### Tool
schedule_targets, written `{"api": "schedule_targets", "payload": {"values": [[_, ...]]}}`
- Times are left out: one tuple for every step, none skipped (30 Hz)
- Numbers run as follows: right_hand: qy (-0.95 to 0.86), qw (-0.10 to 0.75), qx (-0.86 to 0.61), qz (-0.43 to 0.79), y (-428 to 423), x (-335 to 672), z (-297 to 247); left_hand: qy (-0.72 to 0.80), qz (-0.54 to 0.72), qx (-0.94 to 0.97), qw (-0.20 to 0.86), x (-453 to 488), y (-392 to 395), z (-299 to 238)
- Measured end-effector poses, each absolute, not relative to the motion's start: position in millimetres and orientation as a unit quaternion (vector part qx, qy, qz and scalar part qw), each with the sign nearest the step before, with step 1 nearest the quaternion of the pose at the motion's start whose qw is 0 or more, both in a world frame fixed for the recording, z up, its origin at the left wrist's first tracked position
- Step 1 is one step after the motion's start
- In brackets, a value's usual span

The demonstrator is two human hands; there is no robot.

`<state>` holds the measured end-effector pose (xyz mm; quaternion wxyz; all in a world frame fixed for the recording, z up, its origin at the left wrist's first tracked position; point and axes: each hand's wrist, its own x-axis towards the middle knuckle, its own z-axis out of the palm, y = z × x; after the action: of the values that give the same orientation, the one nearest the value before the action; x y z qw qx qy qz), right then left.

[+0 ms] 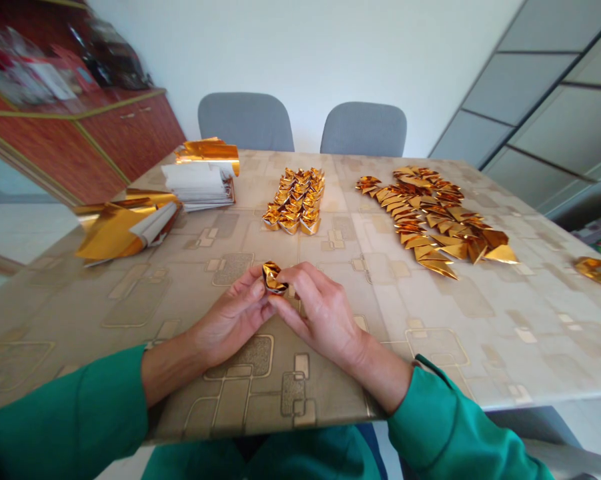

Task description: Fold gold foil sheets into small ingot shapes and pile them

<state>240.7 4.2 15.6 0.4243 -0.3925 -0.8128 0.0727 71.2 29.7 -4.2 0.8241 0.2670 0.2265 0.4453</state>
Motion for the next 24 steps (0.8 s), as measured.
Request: {"api": "schedule_targets", "payload": {"values": [[-0.811,0.424,-0.395,0.072,4.3,240.6,15.7,0.222,0.442,0.276,0.824,71.1,29.4,-4.1],[-0.811,0.424,-0.398,0.069,4.5,240.7,16.2,0.219,0.440,0.284,0.823,71.1,29.2,-3.9],[-0.812,0.422,-0.398,0.067,4.8,240.7,16.9,0.216,0.438,0.291,0.823,71.0,29.0,-3.7],[-0.814,0.419,-0.396,0.066,5.1,240.7,17.9,0.215,0.436,0.295,0.823,71.0,28.8,-3.4],[-0.818,0.416,-0.392,0.064,5.4,240.7,18.9,0.215,0.436,0.295,0.823,71.1,28.6,-3.2],[-0.822,0.413,-0.388,0.063,5.7,240.6,20.0,0.216,0.435,0.293,0.824,71.2,28.4,-3.0],[-0.825,0.410,-0.385,0.062,5.9,240.5,20.9,0.216,0.434,0.288,0.825,71.4,28.3,-2.9],[-0.828,0.407,-0.382,0.060,6.0,240.4,21.7,0.217,0.434,0.282,0.828,71.7,28.1,-2.8],[-0.830,0.403,-0.381,0.058,6.0,240.3,22.2,0.217,0.434,0.274,0.830,71.9,28.0,-2.8],[-0.831,0.401,-0.382,0.057,5.9,240.3,22.4,0.218,0.433,0.267,0.833,72.2,28.0,-2.8],[-0.831,0.399,-0.383,0.056,5.8,240.4,22.5,0.218,0.432,0.262,0.835,72.4,28.1,-2.8],[-0.832,0.398,-0.383,0.056,5.5,240.6,22.3,0.218,0.431,0.260,0.836,72.6,28.2,-2.9],[-0.833,0.396,-0.384,0.056,5.3,240.8,22.0,0.219,0.430,0.261,0.836,72.6,28.4,-2.9],[-0.833,0.392,-0.386,0.056,5.1,241.1,21.7,0.220,0.428,0.264,0.836,72.6,28.7,-2.9],[-0.834,0.386,-0.390,0.057,5.0,241.3,21.4,0.222,0.429,0.268,0.833,72.5,28.9,-2.9],[-0.835,0.378,-0.396,0.059,5.0,241.4,21.1,0.226,0.431,0.272,0.830,72.5,29.2,-2.9],[-0.836,0.370,-0.401,0.062,5.1,241.4,20.9,0.230,0.434,0.276,0.826,72.4,29.3,-3.0],[-0.836,0.363,-0.407,0.065,5.3,241.4,20.7,0.234,0.438,0.279,0.822,72.4,29.4,-3.1],[-0.835,0.361,-0.410,0.070,5.6,241.2,20.5,0.239,0.441,0.281,0.818,72.4,29.4,-3.3],[-0.833,0.362,-0.412,0.076,5.9,241.0,20.1,0.244,0.444,0.283,0.815,72.4,29.3,-3.5],[-0.830,0.367,-0.412,0.082,6.3,240.8,19.7,0.248,0.446,0.284,0.811,72.5,29.3,-3.8],[-0.826,0.376,-0.412,0.086,6.6,240.5,19.1,0.252,0.449,0.287,0.808,72.4,29.2,-4.1],[-0.821,0.386,-0.410,0.088,6.8,240.4,18.4,0.257,0.451,0.295,0.803,72.4,29.2,-4.5],[-0.817,0.397,-0.409,0.088,7.1,240.5,17.8,0.264,0.452,0.308,0.795,72.2,29.4,-4.8]]}}
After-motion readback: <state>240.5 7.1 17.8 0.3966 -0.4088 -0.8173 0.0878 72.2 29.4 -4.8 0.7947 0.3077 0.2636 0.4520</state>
